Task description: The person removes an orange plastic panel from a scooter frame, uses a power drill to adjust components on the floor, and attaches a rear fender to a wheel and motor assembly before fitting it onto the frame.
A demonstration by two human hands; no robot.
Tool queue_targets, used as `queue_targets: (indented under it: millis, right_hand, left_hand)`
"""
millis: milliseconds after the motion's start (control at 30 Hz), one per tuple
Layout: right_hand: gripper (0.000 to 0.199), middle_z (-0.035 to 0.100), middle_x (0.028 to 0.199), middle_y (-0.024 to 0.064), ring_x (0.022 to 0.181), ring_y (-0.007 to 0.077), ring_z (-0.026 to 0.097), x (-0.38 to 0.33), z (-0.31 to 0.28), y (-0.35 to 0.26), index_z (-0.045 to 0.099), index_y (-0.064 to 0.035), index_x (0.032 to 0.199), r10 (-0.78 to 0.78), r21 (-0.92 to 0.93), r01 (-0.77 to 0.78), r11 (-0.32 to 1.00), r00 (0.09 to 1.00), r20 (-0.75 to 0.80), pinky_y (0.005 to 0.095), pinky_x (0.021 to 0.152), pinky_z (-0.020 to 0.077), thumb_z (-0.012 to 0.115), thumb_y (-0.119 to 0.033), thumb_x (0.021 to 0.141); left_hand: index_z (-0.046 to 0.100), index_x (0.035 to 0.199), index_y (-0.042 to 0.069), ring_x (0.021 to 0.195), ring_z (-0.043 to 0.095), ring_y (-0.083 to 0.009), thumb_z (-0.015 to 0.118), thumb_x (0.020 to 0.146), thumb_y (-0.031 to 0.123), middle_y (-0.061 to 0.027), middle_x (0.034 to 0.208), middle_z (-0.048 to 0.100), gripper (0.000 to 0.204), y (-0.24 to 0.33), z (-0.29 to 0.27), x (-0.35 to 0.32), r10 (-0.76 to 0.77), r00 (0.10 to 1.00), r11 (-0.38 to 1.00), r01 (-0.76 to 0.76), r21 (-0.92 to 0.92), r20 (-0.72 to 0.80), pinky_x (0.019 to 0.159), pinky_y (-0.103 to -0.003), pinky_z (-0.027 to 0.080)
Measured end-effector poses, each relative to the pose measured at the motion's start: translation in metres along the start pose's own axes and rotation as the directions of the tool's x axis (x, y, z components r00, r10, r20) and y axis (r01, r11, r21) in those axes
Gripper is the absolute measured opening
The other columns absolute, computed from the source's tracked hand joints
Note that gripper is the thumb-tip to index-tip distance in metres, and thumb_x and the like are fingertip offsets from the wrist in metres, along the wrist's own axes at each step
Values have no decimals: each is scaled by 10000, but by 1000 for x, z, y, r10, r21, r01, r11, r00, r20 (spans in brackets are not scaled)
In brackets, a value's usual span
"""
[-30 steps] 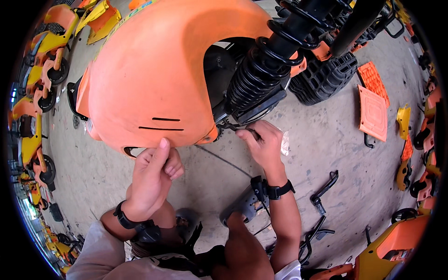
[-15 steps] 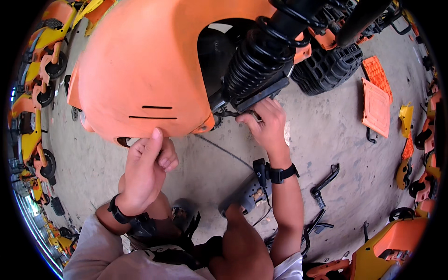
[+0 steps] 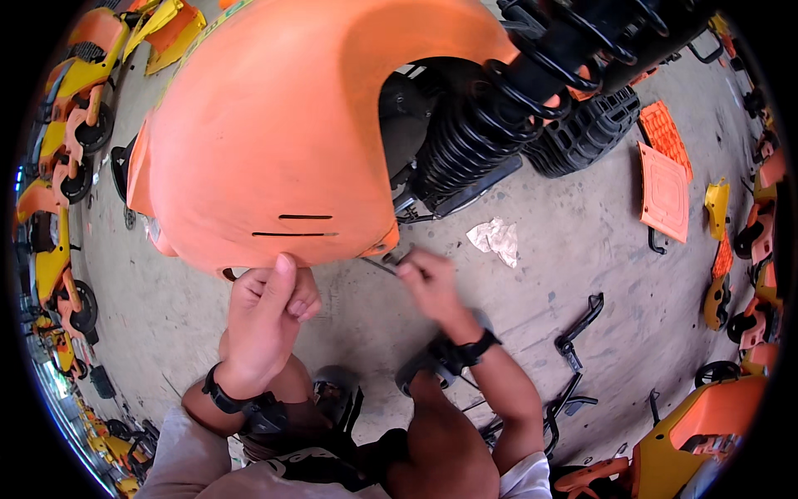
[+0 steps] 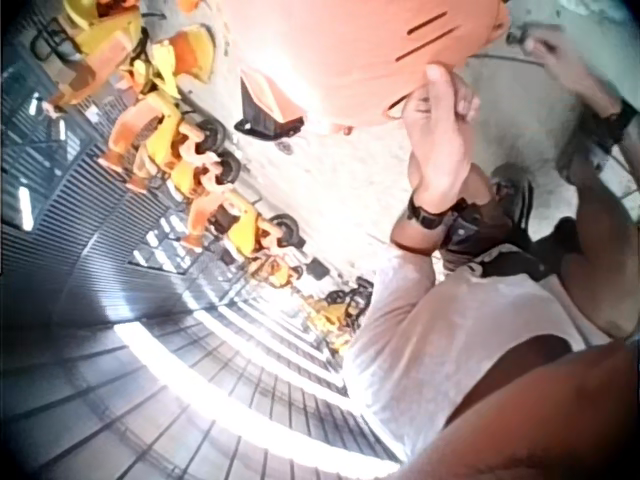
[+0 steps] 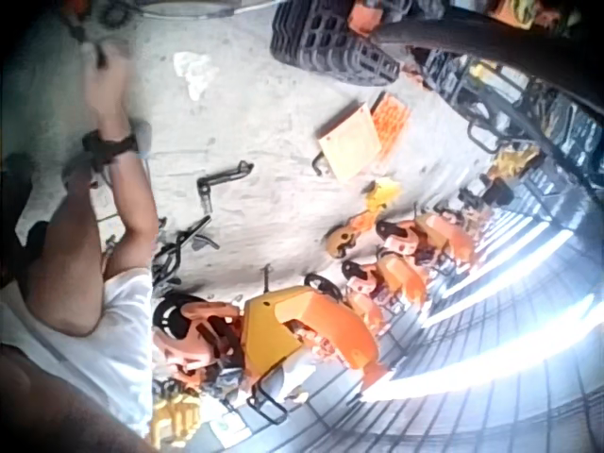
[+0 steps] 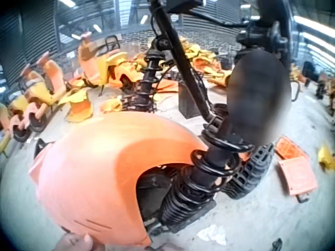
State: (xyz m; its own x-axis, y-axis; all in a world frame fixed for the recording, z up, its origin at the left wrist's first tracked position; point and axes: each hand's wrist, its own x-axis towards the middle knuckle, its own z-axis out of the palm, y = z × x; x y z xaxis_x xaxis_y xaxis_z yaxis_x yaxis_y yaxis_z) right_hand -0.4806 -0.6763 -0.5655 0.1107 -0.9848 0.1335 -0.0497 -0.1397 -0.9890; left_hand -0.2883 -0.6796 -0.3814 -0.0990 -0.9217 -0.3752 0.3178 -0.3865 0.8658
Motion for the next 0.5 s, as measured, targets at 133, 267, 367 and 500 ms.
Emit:
queue_targets:
  millis: [133, 267, 367, 500]
  right_hand:
    - [234, 495, 579, 71, 484, 183, 455, 32, -43, -42, 628, -13, 675, -202, -229, 181, 956, 977, -72, 304, 460, 348, 758, -193, 750]
    - [252, 490, 555, 66, 475, 217, 461, 44, -49, -43, 630, -29, 652, -202, -360, 132, 924, 966, -165, 315, 453, 351, 810, -205, 669]
    - [290, 491, 553, 70, 470, 239, 464, 51, -52, -37, 615, -29, 632, -244, -412, 163, 896, 958, -153, 326, 453, 354, 818, -235, 658]
    - [273, 498, 581, 78, 509, 244, 473, 56, -65, -31, 626, -22, 671, -318, -487, 237, 841, 944, -91, 329, 486, 365, 803, -228, 647]
  left_hand:
    - [436, 676, 54, 594, 329, -107, 457, 1010, 311, -8, 619, 361, 422, -4, -2, 2, 34, 999, 999, -34, 16, 30, 557, -265, 311]
    - [438, 696, 52, 596, 332, -111, 450, 1011, 316, -9, 621, 360, 412, -6, -4, 4, 28, 999, 1000, -28, 8, 38, 558, -270, 311]
    - [434, 708, 52, 596, 331, -114, 447, 1011, 326, -10, 622, 360, 408, -7, -3, 6, 36, 999, 999, -36, 4, 30, 557, -274, 310]
    - [423, 703, 56, 593, 325, -116, 443, 1010, 342, -12, 620, 360, 420, -7, 1, 7, 46, 998, 999, -46, 11, 40, 553, -274, 307]
